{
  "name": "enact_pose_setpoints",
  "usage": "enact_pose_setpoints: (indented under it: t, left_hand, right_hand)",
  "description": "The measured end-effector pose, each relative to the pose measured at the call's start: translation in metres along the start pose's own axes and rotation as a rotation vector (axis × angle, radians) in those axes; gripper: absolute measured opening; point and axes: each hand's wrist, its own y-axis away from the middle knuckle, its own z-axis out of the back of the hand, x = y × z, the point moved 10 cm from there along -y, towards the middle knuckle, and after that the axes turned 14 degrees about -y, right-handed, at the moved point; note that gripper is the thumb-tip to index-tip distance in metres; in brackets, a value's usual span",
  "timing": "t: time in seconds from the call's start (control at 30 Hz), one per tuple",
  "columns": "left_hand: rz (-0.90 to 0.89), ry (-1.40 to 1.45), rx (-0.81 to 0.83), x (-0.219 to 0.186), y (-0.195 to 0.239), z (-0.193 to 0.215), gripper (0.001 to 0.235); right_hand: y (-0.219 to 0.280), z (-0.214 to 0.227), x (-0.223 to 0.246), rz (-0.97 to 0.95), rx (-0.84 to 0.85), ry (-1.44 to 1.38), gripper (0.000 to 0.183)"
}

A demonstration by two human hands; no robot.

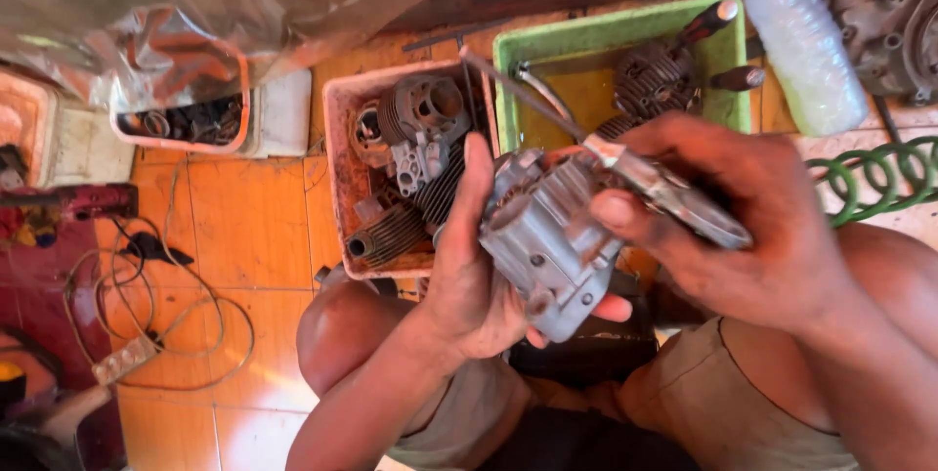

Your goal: Cleaning motorcycle carburetor internals using a compressed air blow gun to clear passages.

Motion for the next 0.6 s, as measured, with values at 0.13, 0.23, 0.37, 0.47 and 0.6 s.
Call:
enact_pose_setpoints:
  t: [0.13, 0.23, 0.37, 0.47, 0.6]
  left_hand:
    - [-0.012, 0.277, -0.07, 0.0, -0.005, 0.007, 0.088]
    - [-0.013, 0.025, -0.14, -0.01, -0.008, 0.012, 0.083]
    - [-0.182, -0.014, -0.076, -0.027, -0.006, 0.011, 0.073]
    - [-0.253, -0.024, -0.027, -0.035, -0.003, 0.014, 0.066]
    - [-0.165, 0.046, -0.137, -0.034, -0.008, 0.019, 0.061]
  right_hand:
    - [0.011, 0.023, 0.01, -0.104, -0.09, 0.154, 0.038]
    - [0.022, 0.037, 0.004, -0.263, 0.032, 0.31, 0.044]
    - [0.079, 0.064, -0.051, -0.279, 0.218, 0.402, 0.053]
    - [0.134, 0.093, -0.122, -0.237, 0.41, 0.494, 0.066]
    - [0.15, 0.091, -0.157, -0.297, 0.598, 0.459, 0.079]
